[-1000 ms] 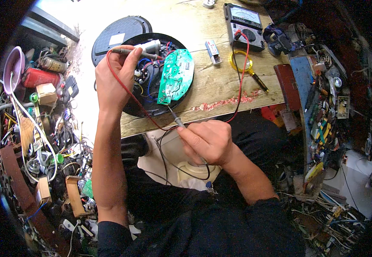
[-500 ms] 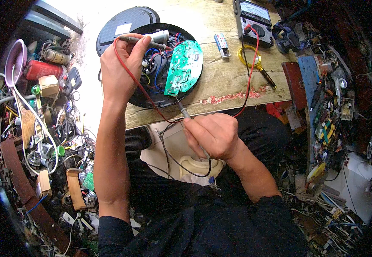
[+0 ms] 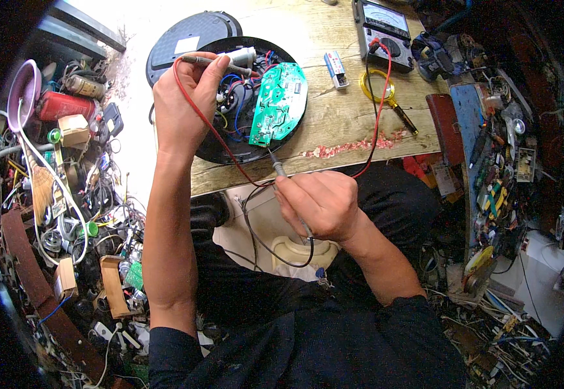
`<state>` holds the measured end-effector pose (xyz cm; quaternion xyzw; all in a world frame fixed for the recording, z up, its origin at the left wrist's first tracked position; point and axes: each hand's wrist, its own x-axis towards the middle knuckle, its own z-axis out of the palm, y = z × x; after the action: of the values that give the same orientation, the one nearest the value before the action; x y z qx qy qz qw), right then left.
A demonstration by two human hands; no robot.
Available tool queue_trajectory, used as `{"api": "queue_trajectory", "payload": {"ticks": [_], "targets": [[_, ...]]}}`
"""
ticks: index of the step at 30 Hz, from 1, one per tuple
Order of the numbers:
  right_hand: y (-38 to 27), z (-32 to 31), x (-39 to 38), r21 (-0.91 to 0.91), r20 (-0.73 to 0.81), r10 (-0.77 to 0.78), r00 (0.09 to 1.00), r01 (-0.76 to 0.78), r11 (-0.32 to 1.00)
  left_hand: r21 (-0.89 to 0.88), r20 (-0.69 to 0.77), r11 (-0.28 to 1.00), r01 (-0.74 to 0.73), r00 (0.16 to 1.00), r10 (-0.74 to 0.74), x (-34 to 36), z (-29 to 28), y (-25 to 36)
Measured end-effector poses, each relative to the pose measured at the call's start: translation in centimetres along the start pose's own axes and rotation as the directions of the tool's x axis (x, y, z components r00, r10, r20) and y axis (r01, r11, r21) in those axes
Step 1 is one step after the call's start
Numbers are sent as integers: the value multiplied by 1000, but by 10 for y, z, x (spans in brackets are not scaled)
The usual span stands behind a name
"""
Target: The person uses multimeter probes to test points on a green circuit board placed on a cluttered workbench. They repeatedly touch the probes to various components and wires while seated on the floor.
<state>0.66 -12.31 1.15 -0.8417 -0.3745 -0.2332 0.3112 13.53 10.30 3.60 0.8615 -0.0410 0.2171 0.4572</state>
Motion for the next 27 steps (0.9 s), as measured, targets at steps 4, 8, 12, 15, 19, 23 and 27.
{"api": "queue_trajectory", "payload": {"ticks": [4,8,12,15,19,23,27], "targets": [[-1,0,-1,-11,11,6,1000,-6,1000,6,14,1000,11,1000,-11,0,-1,2],[-2,-1,1,-6,19,8,1000,-7,1000,-18,1,999,30,1000,-30,0,0,4],[-1,-2,0,-11,16,4,1000,-4,1000,-28,-12,1000,13,1000,-14,1,1,3],[-2,-1,1,-1,15,14,1000,-14,1000,-60,-3,997,52,999,-52,-1,0,4],[-1,0,2,1,-12,3,1000,-3,1000,-102,9,991,84,996,-84,-1,1,2],[-1,-2,-1,-4,-4,9,1000,-9,1000,-132,31,986,106,994,-102,-1,3,2],[-1,1,0,-27,-33,3,999,-3,1000,-145,36,983,112,993,-108,-2,3,1]]}}
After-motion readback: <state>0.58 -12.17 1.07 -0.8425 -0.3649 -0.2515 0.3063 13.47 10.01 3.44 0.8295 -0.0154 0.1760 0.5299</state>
